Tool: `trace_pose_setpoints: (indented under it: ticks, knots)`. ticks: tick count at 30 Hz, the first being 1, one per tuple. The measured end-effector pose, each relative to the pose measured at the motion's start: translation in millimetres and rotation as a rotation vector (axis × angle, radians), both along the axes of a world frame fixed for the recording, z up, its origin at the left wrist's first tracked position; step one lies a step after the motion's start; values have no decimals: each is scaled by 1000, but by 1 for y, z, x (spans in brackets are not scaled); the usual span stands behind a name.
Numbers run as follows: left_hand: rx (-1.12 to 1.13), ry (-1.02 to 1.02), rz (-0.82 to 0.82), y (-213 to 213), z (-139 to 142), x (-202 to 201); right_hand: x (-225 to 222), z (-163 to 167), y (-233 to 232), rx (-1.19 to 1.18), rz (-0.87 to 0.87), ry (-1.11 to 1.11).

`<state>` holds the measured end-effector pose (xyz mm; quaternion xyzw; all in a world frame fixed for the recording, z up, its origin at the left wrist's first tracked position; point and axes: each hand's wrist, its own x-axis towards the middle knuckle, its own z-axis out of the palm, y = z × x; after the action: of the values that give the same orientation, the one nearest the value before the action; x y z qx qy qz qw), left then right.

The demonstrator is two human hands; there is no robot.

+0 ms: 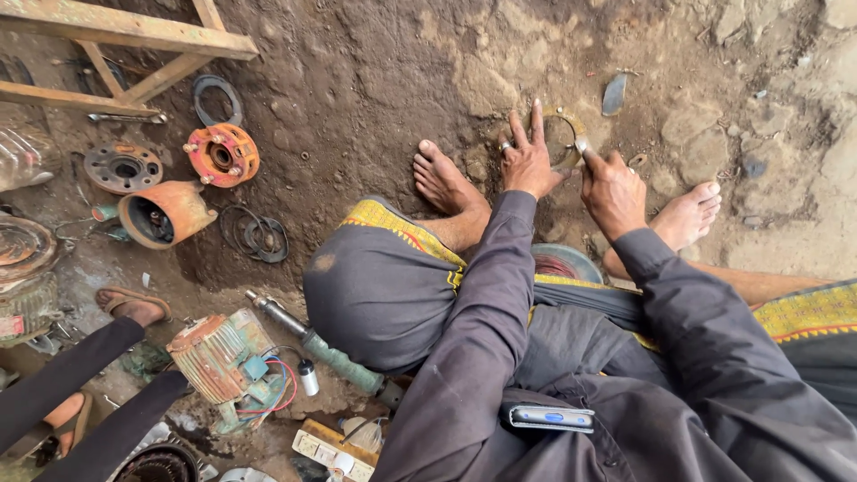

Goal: The person sits on the ground in a workshop and works on a circular metal ring part lying on the dirt floor, holding it steady with one hand while repeatedly working around its edge with a small hand tool held in the other hand. The person continues working around the ring's surface throughout the episode.

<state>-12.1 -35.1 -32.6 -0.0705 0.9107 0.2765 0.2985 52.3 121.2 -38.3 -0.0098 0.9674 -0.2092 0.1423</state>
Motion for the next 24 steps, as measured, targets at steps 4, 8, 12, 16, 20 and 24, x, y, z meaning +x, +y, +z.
trace_pose_setpoints:
  ticks: [4,8,12,16,20,24]
  knots:
    - [-26,-28,-23,-2,2,-3,-2,2,-3,32,10,47]
    - [-34,-27,-32,-2,4,-4,-1,5,-5,32,11,-30]
    - [6,-92,20,-1,5,-5,-2,1,-6,73,27,-29]
    - [-28,-74,-12,-1,8,-5,-1,-4,-5,52,26,-7]
    - [-31,-86,-13,0,12,-6,1,-4,-3,46,54,71]
    - [-36,-115,-15,3,15,-5,0,-2,-3,64,26,-8]
